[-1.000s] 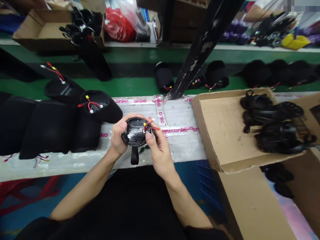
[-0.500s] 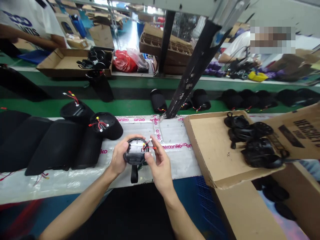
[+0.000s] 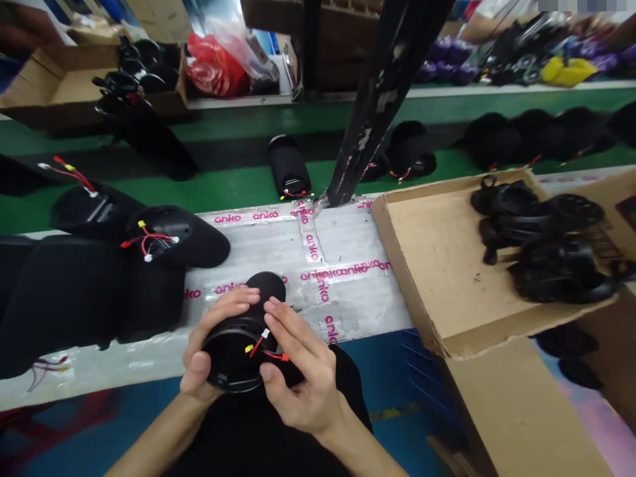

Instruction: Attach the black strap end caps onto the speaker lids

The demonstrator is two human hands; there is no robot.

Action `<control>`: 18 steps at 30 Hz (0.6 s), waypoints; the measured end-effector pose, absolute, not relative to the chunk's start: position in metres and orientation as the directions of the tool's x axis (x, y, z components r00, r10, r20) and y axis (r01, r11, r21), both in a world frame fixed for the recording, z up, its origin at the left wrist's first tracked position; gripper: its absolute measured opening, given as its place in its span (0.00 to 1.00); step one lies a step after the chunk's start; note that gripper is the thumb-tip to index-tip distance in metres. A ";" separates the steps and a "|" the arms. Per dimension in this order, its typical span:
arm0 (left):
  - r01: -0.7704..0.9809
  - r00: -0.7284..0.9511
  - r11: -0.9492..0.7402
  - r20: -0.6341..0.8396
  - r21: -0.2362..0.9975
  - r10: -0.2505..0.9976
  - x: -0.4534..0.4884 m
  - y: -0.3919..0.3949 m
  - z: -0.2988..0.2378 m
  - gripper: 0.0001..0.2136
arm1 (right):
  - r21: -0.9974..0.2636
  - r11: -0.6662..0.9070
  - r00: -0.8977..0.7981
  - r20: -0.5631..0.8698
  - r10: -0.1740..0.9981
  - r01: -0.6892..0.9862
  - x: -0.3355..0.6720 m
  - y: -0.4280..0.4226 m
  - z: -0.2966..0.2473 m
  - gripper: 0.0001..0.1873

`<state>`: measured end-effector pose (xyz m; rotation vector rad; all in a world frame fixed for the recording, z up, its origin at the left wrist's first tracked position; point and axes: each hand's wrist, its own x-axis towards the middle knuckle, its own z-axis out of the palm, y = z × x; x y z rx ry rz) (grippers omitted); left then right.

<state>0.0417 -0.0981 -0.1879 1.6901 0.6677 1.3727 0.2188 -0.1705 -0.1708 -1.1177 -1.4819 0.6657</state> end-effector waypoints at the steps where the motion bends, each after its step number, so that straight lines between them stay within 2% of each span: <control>1: -0.101 0.269 -0.507 0.514 0.856 0.815 0.043 -0.094 -0.186 0.26 | -0.872 0.393 0.059 0.426 0.903 0.294 0.219 -0.169 -0.169 0.35; 4: -0.103 0.298 -0.442 0.451 0.891 0.841 0.048 -0.085 -0.180 0.25 | -0.923 0.284 0.145 0.328 0.933 0.261 0.216 -0.169 -0.165 0.34; 7: -0.117 0.322 -0.340 0.359 0.933 0.876 0.048 -0.081 -0.170 0.23 | -0.980 0.141 0.273 0.174 0.946 0.138 0.207 -0.171 -0.166 0.32; 10: -0.096 0.382 -0.230 0.249 0.968 0.890 0.043 -0.081 -0.157 0.21 | -0.993 0.110 0.331 0.114 0.937 0.031 0.200 -0.172 -0.168 0.30; 12: -0.035 0.421 -0.213 0.208 0.976 0.883 0.040 -0.081 -0.150 0.20 | -0.991 0.133 0.332 0.133 0.934 0.024 0.199 -0.170 -0.168 0.30; 14: 0.001 0.420 -0.253 0.230 0.967 0.878 0.040 -0.081 -0.147 0.19 | -0.982 0.169 0.321 0.185 0.929 0.080 0.201 -0.168 -0.166 0.30; 18: -0.043 0.314 -0.298 0.296 0.954 0.902 0.051 -0.080 -0.151 0.20 | -0.954 0.218 0.301 0.273 0.914 0.205 0.206 -0.161 -0.161 0.32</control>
